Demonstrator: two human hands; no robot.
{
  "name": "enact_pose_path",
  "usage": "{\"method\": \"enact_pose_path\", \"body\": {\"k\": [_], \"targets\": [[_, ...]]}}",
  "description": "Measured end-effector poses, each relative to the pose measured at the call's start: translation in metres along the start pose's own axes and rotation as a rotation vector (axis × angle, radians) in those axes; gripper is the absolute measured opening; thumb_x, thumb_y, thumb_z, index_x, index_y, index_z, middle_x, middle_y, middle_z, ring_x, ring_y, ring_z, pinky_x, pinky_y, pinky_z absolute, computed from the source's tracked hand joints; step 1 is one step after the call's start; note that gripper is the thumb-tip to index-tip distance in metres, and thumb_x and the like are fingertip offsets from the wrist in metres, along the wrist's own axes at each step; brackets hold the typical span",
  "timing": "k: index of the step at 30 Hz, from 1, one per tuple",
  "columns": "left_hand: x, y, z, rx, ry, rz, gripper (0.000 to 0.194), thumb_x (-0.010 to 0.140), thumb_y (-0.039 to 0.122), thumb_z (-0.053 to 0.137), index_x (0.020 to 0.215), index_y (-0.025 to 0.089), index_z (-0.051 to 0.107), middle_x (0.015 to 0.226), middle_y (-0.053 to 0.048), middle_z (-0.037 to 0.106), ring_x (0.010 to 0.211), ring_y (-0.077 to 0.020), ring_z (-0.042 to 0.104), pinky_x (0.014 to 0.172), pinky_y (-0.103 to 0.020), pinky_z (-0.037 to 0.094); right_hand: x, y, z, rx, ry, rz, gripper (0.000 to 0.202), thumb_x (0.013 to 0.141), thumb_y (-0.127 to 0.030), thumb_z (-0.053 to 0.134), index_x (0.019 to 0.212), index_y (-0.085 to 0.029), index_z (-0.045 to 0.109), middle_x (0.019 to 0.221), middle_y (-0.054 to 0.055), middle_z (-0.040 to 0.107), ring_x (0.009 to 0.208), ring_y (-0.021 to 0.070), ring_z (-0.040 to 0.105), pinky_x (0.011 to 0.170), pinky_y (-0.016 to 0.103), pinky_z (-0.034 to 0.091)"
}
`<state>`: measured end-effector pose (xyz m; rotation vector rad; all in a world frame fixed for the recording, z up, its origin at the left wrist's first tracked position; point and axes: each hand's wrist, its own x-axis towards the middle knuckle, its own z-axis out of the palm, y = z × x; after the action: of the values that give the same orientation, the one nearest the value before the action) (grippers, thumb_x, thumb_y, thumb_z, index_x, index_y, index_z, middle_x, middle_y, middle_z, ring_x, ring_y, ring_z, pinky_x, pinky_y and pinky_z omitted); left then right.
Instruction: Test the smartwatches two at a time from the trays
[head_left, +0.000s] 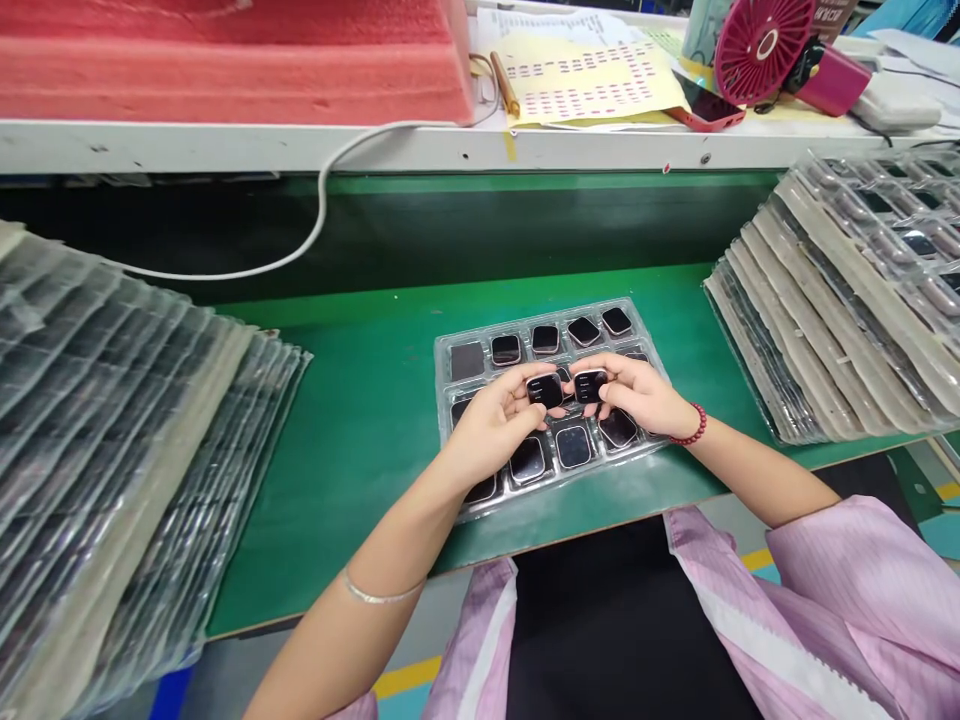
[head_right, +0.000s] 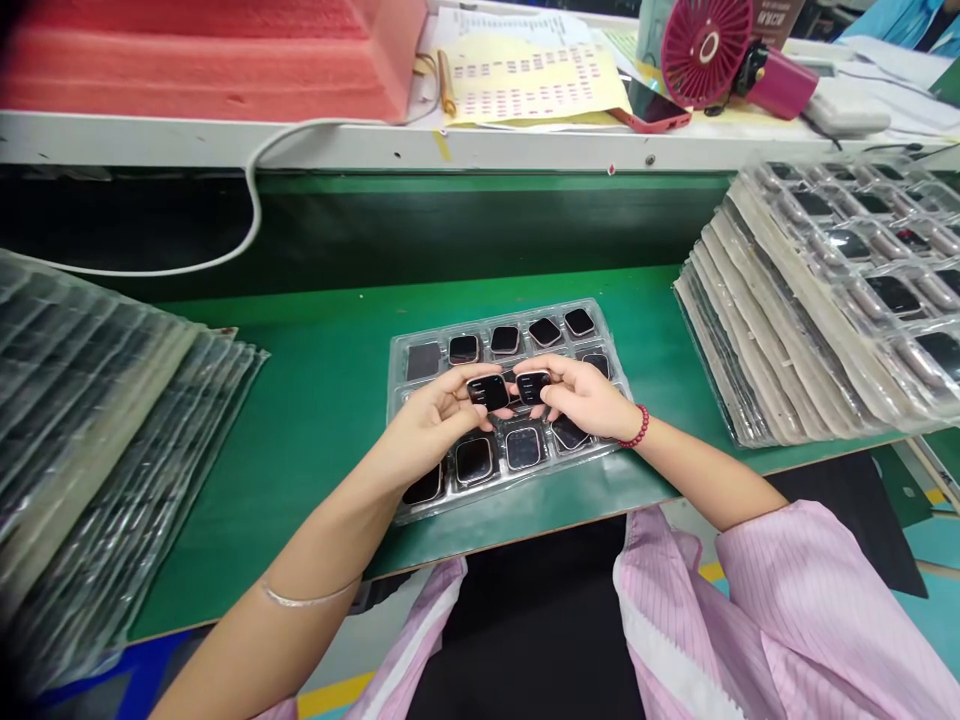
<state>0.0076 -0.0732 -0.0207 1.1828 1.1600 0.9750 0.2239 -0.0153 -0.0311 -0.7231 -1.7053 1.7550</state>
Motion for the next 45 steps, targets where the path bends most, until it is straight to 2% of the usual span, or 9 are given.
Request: {"method": "enact_pose_path", "body": {"k": [6,10,14,20,23,28,35,45], "targets": [[0.001,0.010,0.001,-0.020,-0.029,-0.026,0.045,0.079,0.028,0.069,0.121,0.016,0.060,0.110,-0.012,0.073,0.085,-0.0235,0.075,0.065,-0.030,0.057,-0.001,-0.008,-0.002,-0.034,0.004,0.000,0.031,0.087,-0.015,0.053,0.117,-0.016,0.060,0.106,0.008,0.071,0.073,0.0118,0.070,0.059,0.021,0.057],[0.004,0.020,0.005,-0.031,-0.050,-0.051,0.044,0.078,0.027,0.068,0.121,0.017,0.062,0.109,-0.010,0.073,0.088,-0.0237,0.074,0.064,-0.029,0.056,-0.006,-0.016,-0.006,-0.024,0.022,-0.006,0.028,0.090,-0.020,0.052,0.117,-0.015,0.061,0.109,0.009,0.070,0.072,0.0112,0.069,0.060,0.021,0.057],[0.002,0.016,0.012,-0.013,-0.010,-0.059,0.043,0.079,0.027,0.068,0.121,0.017,0.062,0.103,-0.009,0.074,0.085,-0.0225,0.074,0.064,-0.028,0.056,-0.012,-0.016,-0.003,-0.024,0.041,0.017,0.028,0.092,-0.025,0.054,0.116,-0.014,0.062,0.102,0.008,0.071,0.069,0.0100,0.067,0.058,0.020,0.055],[-0.004,0.010,0.014,0.043,0.024,-0.062,0.031,0.087,0.040,0.064,0.106,0.017,0.069,0.095,-0.007,0.076,0.071,-0.0187,0.072,0.057,-0.027,0.054,-0.013,-0.013,0.006,-0.023,0.085,0.011,0.024,0.093,-0.036,0.059,0.101,-0.014,0.065,0.085,0.005,0.069,0.061,0.0085,0.060,0.056,0.020,0.054],[-0.004,0.010,0.014,0.037,0.026,-0.038,0.033,0.082,0.036,0.069,0.110,0.019,0.068,0.099,-0.007,0.075,0.076,-0.0200,0.072,0.058,-0.027,0.056,-0.013,-0.013,0.006,-0.023,0.083,0.003,0.022,0.091,-0.031,0.061,0.106,-0.014,0.063,0.093,0.006,0.070,0.066,0.0093,0.062,0.059,0.021,0.055],[-0.002,0.008,0.014,0.007,0.035,-0.039,0.041,0.076,0.027,0.072,0.115,0.018,0.064,0.104,-0.007,0.075,0.081,-0.0211,0.073,0.065,-0.029,0.058,-0.013,-0.011,0.004,-0.047,0.059,0.001,0.034,0.085,-0.018,0.063,0.119,-0.015,0.057,0.108,0.008,0.070,0.078,0.0125,0.067,0.071,0.025,0.056],[-0.002,0.006,0.014,0.025,0.044,-0.027,0.037,0.081,0.034,0.070,0.113,0.017,0.066,0.102,-0.008,0.075,0.077,-0.0201,0.073,0.060,-0.027,0.056,-0.013,-0.010,0.003,-0.032,0.059,-0.015,0.029,0.089,-0.023,0.061,0.117,-0.015,0.058,0.106,0.008,0.069,0.069,0.0091,0.064,0.065,0.023,0.056],[-0.001,0.005,0.015,0.037,0.083,-0.046,0.032,0.079,0.030,0.070,0.107,0.015,0.067,0.097,-0.008,0.076,0.067,-0.0166,0.072,0.055,-0.023,0.053,-0.012,-0.010,0.005,-0.076,0.105,-0.004,0.021,0.088,-0.021,0.059,0.107,-0.013,0.062,0.097,0.006,0.068,0.063,0.0079,0.062,0.061,0.022,0.056]]}}
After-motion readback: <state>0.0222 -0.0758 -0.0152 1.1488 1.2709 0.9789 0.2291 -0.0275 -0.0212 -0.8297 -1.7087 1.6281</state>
